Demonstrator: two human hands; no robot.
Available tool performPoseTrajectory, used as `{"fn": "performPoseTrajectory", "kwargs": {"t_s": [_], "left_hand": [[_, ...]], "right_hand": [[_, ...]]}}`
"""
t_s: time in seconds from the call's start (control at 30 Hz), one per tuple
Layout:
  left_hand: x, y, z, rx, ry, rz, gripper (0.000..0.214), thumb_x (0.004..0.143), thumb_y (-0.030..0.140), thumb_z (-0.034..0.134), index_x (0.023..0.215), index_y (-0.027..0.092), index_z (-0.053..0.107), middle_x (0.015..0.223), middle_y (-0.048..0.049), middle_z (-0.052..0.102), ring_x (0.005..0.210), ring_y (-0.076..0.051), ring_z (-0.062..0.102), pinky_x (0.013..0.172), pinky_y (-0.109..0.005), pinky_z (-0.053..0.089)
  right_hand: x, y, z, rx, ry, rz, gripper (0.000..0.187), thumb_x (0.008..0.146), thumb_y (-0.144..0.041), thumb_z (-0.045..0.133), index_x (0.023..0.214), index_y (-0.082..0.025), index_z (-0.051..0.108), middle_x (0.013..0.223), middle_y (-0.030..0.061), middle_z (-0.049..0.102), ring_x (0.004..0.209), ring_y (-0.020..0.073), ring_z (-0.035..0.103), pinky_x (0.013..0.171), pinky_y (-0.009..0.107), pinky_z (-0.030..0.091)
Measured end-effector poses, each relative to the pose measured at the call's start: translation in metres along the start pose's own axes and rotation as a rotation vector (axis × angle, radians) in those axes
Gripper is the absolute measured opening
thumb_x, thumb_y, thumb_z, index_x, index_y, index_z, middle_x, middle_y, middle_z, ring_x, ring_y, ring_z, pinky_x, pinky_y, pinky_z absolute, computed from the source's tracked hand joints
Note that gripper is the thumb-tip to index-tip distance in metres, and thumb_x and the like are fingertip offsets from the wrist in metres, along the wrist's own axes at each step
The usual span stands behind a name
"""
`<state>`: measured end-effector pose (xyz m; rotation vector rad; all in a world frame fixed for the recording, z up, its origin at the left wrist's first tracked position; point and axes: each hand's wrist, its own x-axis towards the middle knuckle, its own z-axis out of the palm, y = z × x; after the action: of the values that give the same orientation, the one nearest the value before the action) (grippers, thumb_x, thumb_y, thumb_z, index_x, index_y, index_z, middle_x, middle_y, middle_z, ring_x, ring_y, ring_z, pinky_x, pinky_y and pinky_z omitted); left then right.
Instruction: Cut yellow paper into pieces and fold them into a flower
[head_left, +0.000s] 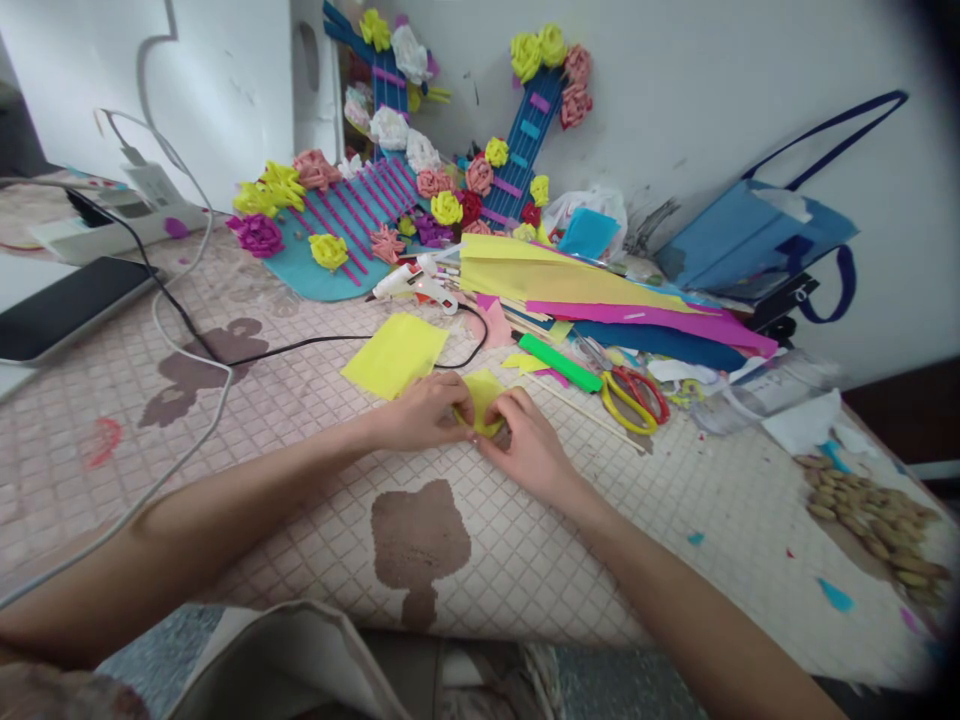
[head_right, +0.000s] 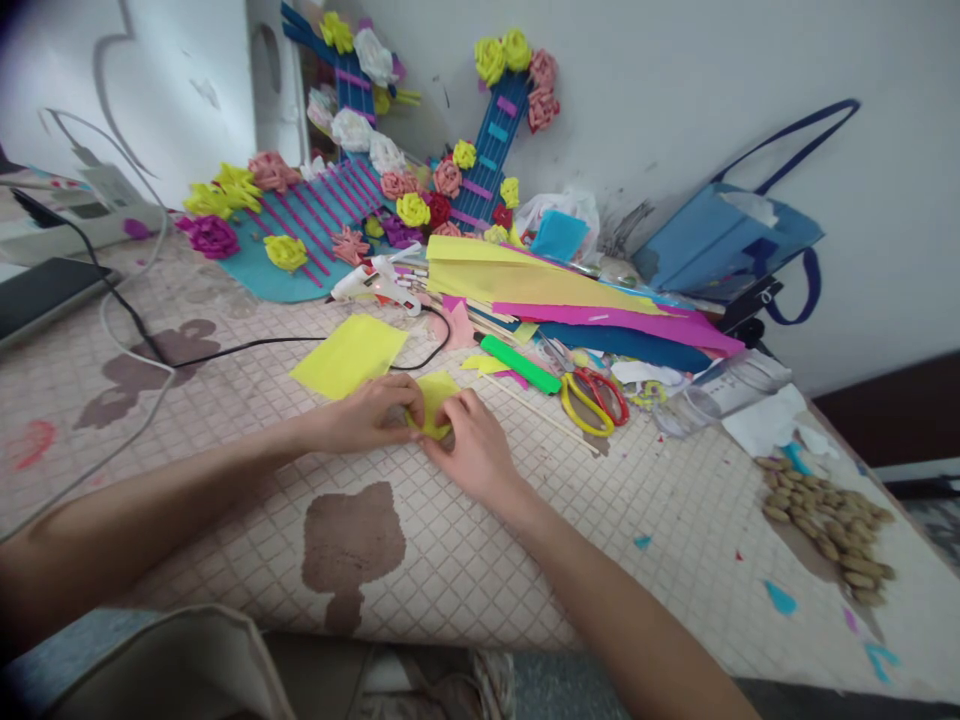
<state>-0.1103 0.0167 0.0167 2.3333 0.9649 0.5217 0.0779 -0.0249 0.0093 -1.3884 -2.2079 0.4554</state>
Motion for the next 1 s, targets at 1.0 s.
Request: {"fn": "performPoseTrajectory", "kwargs": {"t_s": [1.0], "left_hand": [[0.001, 0.007, 0.013, 0.052, 0.086, 0.028, 0.007, 0.077, 0.015, 0.053, 0.077, 0.016, 0.060, 0.077, -0.0024, 0.062, 0.077, -0.016, 0.056, 0.073, -0.029, 0.040]], "right_hand": [[0.001, 0.009, -0.004, 0.096, -0.042, -0.017, 0.010, 0.080, -0.015, 0.054, 0.087, -0.021, 0.049, 0.091, 0.0042, 0.050, 0.083, 0.0176, 0.052, 0.071, 0.031, 0.045]]}}
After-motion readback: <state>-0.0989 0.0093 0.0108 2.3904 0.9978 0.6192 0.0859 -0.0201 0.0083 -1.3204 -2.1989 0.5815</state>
